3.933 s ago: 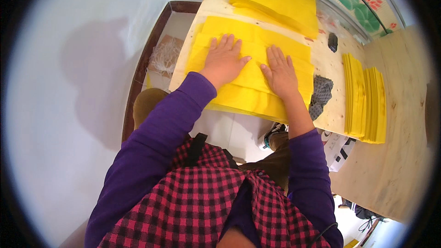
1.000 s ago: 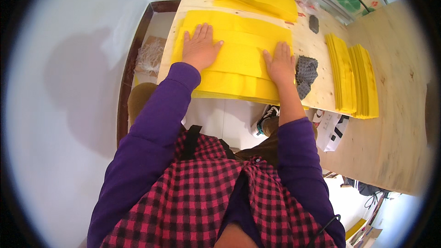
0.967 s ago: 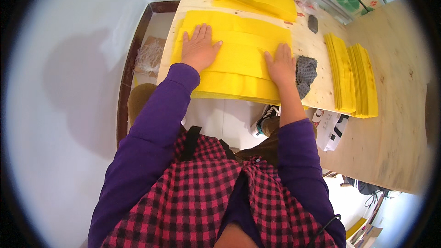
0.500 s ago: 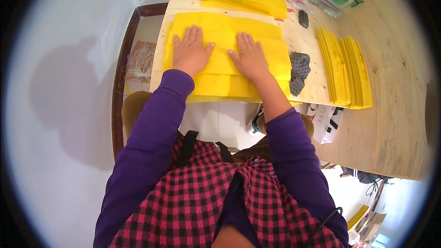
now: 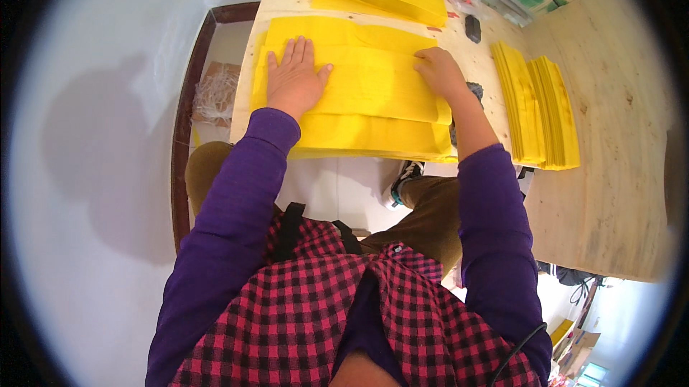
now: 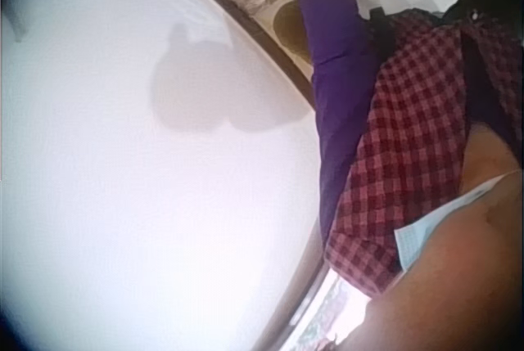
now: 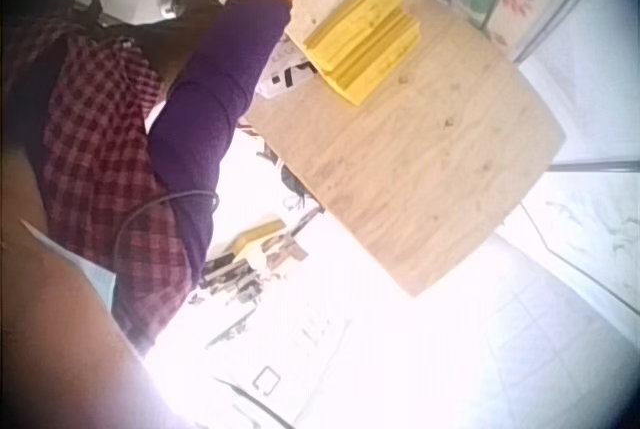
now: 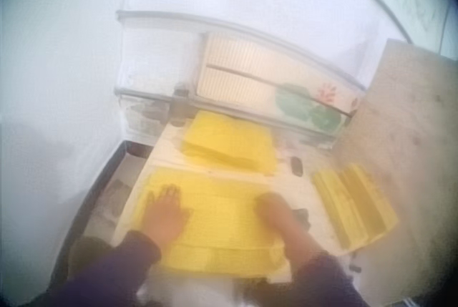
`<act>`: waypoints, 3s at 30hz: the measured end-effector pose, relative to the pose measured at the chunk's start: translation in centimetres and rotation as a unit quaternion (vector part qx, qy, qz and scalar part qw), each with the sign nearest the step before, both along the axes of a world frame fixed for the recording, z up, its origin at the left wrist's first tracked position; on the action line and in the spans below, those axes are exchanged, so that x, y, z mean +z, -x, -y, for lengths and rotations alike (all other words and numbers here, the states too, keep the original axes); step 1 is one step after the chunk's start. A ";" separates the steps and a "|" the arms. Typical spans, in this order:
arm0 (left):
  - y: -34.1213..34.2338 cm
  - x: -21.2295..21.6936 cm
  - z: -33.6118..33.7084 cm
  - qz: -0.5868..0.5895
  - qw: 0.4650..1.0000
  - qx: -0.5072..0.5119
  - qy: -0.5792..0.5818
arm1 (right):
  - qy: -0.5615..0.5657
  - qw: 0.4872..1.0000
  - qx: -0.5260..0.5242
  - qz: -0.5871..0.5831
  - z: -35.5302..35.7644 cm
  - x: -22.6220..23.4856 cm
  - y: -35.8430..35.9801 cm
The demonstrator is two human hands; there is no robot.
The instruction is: The person folds a large yellow fabric sheet on a wooden workbench, aligning edges and pressing creases. They stack the folded piece with other yellow sheets and continue folding additional sheets in the same manner.
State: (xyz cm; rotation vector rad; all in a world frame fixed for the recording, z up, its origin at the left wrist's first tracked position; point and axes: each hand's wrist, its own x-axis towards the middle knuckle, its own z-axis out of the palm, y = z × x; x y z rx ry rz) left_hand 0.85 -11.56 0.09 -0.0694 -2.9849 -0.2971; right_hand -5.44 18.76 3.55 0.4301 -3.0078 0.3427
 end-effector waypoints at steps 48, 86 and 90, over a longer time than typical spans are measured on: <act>-17.6 -0.5 -16.0 0.345 0.321 0.056 -0.880 | 0.625 0.691 -0.324 0.165 -15.7 0.4 -39.2; 18.9 2.8 -49.7 0.400 0.555 -0.122 -0.719 | 0.576 0.660 -0.460 -0.143 -35.0 -1.0 -15.8; 18.7 2.5 -49.2 0.401 0.546 -0.116 -0.726 | 0.558 0.665 -0.475 -0.140 -34.7 -1.2 -16.1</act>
